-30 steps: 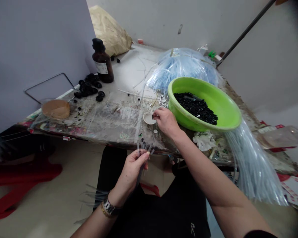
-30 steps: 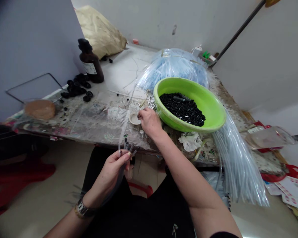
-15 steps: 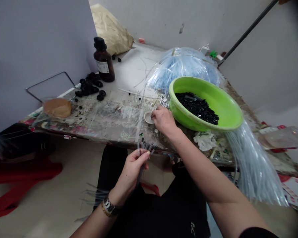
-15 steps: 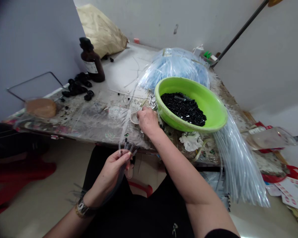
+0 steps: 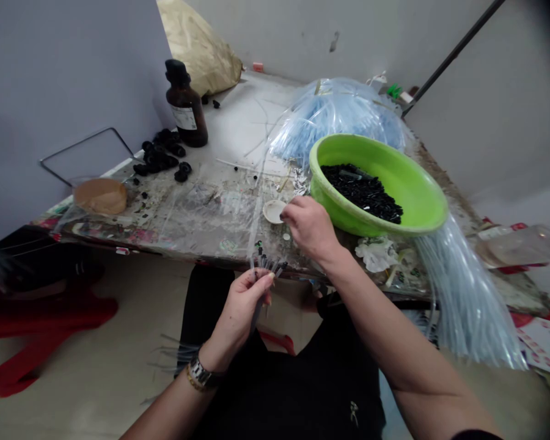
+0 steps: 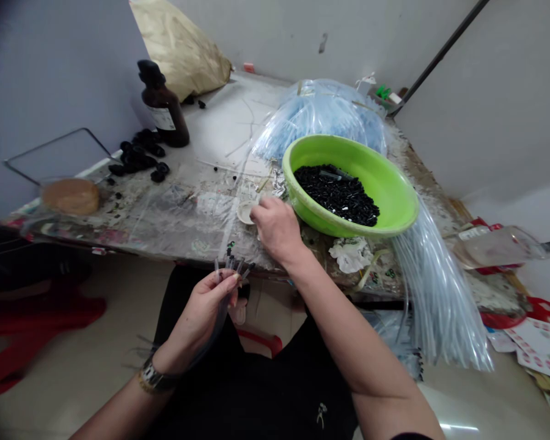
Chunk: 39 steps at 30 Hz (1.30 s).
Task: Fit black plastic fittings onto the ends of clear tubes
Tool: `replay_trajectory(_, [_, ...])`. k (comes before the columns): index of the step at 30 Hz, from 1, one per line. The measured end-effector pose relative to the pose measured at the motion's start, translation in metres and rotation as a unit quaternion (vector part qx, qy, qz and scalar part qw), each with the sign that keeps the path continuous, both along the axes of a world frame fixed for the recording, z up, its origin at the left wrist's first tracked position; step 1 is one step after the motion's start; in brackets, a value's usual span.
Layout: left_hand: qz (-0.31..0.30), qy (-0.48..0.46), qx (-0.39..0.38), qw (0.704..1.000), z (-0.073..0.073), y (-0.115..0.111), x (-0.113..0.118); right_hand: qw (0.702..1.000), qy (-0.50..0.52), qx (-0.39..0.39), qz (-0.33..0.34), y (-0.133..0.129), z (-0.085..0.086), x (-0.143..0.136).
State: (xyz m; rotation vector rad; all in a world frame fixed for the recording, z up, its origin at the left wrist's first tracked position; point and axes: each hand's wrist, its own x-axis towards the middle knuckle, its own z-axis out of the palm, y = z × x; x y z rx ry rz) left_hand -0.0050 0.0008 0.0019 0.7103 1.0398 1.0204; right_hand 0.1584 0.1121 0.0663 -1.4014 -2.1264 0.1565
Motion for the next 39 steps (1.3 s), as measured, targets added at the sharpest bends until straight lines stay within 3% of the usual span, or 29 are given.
replay_trajectory(2, [-0.004,0.006,0.012,1.0,0.0,0.0,0.0,1.0,-0.005,-0.02,0.003,-0.007,-0.001,0.002])
replay_trajectory(7, [-0.01,0.013,0.029,0.999,0.006,0.0,0.0,0.978,0.201,-0.055,-0.006,-0.036,0.01,0.009])
replay_trajectory(10, [-0.017,0.021,0.035,0.999,0.012,0.001,0.001,0.963,0.237,-0.126,0.006,-0.057,0.015,0.013])
replay_trajectory(19, [-0.041,0.058,0.07,0.995,0.016,0.001,0.005,0.94,0.27,-0.209,-0.01,-0.09,0.011,0.022])
replay_trajectory(28, [-0.04,0.065,0.074,0.994,0.021,-0.001,0.009,0.942,0.266,-0.201,-0.02,-0.095,0.009,0.023])
replay_trajectory(39, [-0.058,0.057,0.067,0.994,0.015,-0.003,0.01,0.951,0.237,-0.194,-0.031,-0.1,0.007,0.024])
